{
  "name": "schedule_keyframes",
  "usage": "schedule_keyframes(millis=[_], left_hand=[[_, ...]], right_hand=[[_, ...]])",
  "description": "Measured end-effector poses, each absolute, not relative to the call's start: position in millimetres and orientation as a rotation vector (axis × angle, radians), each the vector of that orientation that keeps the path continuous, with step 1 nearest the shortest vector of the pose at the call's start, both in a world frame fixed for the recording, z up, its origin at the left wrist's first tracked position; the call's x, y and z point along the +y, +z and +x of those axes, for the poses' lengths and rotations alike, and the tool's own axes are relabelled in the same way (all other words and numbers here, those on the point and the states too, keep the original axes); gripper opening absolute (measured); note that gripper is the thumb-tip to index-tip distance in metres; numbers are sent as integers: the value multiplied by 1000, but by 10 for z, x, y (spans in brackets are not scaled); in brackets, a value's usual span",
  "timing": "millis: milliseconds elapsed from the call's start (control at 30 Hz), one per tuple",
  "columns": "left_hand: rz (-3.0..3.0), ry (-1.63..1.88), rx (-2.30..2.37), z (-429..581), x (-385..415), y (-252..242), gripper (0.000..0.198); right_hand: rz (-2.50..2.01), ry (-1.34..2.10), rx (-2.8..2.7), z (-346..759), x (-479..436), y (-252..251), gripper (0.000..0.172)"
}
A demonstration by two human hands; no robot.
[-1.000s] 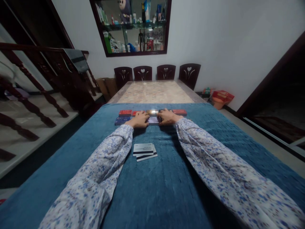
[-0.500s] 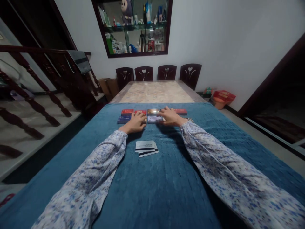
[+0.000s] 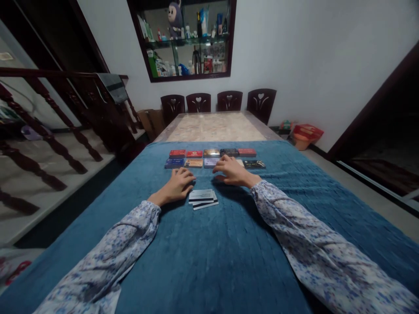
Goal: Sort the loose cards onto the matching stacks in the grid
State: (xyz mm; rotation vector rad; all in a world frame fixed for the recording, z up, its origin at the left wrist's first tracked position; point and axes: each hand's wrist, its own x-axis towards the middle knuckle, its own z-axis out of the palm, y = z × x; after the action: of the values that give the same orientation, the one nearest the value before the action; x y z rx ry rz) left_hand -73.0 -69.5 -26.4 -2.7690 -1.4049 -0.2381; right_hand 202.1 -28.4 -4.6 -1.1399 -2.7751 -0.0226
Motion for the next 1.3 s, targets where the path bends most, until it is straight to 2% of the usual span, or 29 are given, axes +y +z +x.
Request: schedule_keyframes(millis=[600,900,1300], left_hand=[[-3017,-563,-1205,-897,-1028,-383,29],[-3020,-587,-1198,-926,-1054,-407,28],[-3003,-700,-1139,-916,-1048,-426,15]], right_hand=[[-681,148,-2784,1936,-486,-360,31],[-709,159,-2816,1872,-494,-455,26],[-570,294,-2768,1897,-474,-413,22]])
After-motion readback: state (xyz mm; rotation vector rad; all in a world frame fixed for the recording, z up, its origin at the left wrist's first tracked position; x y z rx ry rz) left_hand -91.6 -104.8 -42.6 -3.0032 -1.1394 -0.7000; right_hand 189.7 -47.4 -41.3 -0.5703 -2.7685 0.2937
